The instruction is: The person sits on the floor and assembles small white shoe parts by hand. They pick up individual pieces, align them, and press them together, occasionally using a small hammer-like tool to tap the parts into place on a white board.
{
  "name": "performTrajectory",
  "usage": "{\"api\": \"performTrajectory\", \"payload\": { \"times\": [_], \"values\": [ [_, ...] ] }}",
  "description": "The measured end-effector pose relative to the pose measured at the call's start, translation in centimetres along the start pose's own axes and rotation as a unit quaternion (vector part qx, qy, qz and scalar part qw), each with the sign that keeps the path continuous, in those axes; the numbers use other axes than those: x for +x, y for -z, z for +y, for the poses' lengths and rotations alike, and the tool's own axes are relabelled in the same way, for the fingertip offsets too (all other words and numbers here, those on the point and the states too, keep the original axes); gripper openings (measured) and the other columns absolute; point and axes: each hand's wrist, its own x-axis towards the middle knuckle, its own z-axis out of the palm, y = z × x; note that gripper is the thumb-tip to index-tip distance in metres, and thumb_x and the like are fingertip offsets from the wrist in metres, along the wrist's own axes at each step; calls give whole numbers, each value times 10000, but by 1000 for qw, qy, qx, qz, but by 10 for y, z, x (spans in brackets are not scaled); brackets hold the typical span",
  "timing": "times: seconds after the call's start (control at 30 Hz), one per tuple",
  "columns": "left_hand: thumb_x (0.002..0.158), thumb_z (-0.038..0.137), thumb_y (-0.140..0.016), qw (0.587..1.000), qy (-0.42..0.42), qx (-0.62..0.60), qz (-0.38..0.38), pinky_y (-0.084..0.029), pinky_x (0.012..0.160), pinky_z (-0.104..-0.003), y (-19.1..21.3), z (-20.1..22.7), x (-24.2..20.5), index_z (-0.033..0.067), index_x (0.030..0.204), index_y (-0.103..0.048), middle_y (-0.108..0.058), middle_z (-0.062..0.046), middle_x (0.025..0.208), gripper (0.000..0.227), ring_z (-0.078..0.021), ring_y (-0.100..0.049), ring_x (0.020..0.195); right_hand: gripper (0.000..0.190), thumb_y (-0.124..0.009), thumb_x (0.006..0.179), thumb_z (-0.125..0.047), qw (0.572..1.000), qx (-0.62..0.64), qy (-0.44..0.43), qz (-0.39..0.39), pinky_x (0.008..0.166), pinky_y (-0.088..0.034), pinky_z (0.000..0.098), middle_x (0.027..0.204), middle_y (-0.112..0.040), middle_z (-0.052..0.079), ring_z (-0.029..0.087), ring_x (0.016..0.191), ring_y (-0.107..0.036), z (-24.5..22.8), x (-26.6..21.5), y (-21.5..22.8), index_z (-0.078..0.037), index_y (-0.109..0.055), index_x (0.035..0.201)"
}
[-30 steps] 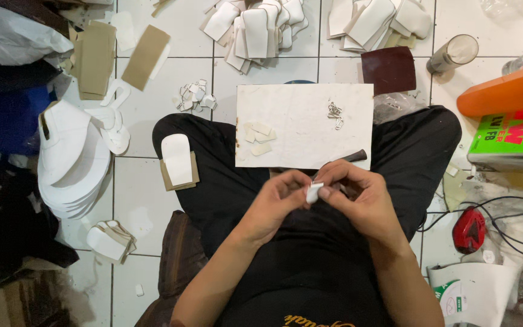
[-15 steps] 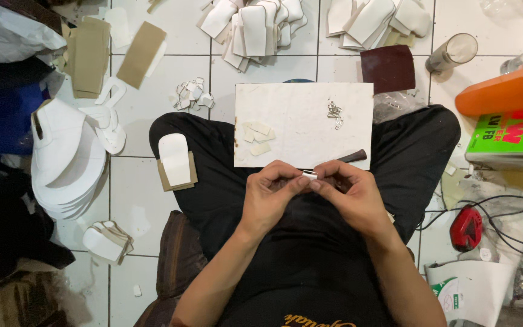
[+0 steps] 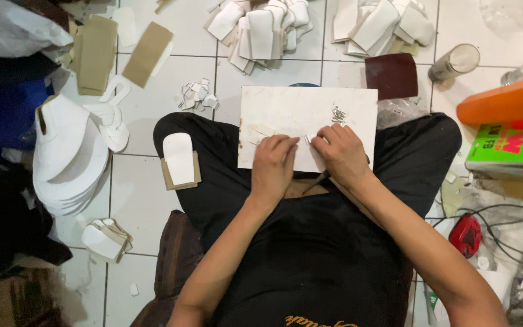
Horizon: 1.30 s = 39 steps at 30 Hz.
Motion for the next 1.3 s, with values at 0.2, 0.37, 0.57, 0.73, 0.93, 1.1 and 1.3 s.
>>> {"api": "performTrajectory", "payload": {
  "times": [0.2, 0.37, 0.57, 0.73, 0.93, 1.1, 1.3],
  "values": [
    [886, 99, -648, 999, -48, -6, -12, -500, 759, -321, -41, -25, 0, 81, 973, -706, -634, -47, 875, 106, -245, -623, 894, 113, -594, 911, -161, 996, -14, -50, -72, 643, -442, 317, 903, -563, 54, 224, 796, -558, -16, -10, 18, -143, -662, 999],
    [873, 118, -666, 996, -78, 50, 9, -503, 694, -299, -52, -29, 0, 102, 885, -700, -601, -26, 825, 40, -213, -600, 836, 277, -583, 863, -199, 990, -19, -95, -106, 670, -430, 340, 922, -502, 67, 254, 827, -528, -24, -24, 29, -171, -631, 1135],
    [850, 58, -651, 986, -125, 108, 30, -502, 684, -338, -59, -36, -7, 70, 917, -685, -579, -75, 869, 76, -261, -598, 863, 588, -705, 740, -476, 945, 17, -247, -212, 698, -481, 448, 891, -556, 149, 351, 863, -590, -41, -55, 88, -65, -595, 1146],
    [840, 39, -672, 988, -121, 84, 41, -504, 707, -322, -57, -33, -7, 68, 916, -691, -572, -64, 885, 83, -243, -589, 885, 417, -666, 807, -296, 942, -2, -246, -228, 733, -502, 395, 855, -521, 93, 308, 864, -586, -47, -106, 68, -59, -540, 1126],
    [813, 34, -702, 997, -22, -48, 54, -527, 734, -317, -55, -30, -8, 69, 900, -704, -565, -46, 898, 94, -235, -570, 900, 346, -434, 981, -310, 844, 303, -427, -114, 710, -484, 573, 859, -610, 253, 492, 850, -602, -56, -62, 72, -51, -539, 1185],
    [786, 62, -720, 998, -12, -41, 49, -520, 773, -323, -60, -35, -7, 86, 898, -709, -563, -31, 892, 115, -228, -559, 900, 419, -346, 980, -371, 831, 357, -428, 2, 521, -454, 332, 473, -531, 31, 216, 444, -546, -55, -58, 29, -109, -621, 803],
    [753, 34, -735, 996, -4, -73, 44, -524, 795, -337, -58, -39, -6, 81, 920, -697, -567, -33, 889, 177, -255, -579, 919, 412, -322, 984, -336, 845, 323, -426, -14, 522, -468, 324, 500, -574, 48, 209, 483, -584, -55, -61, 11, -105, -587, 770]
  ]
}}
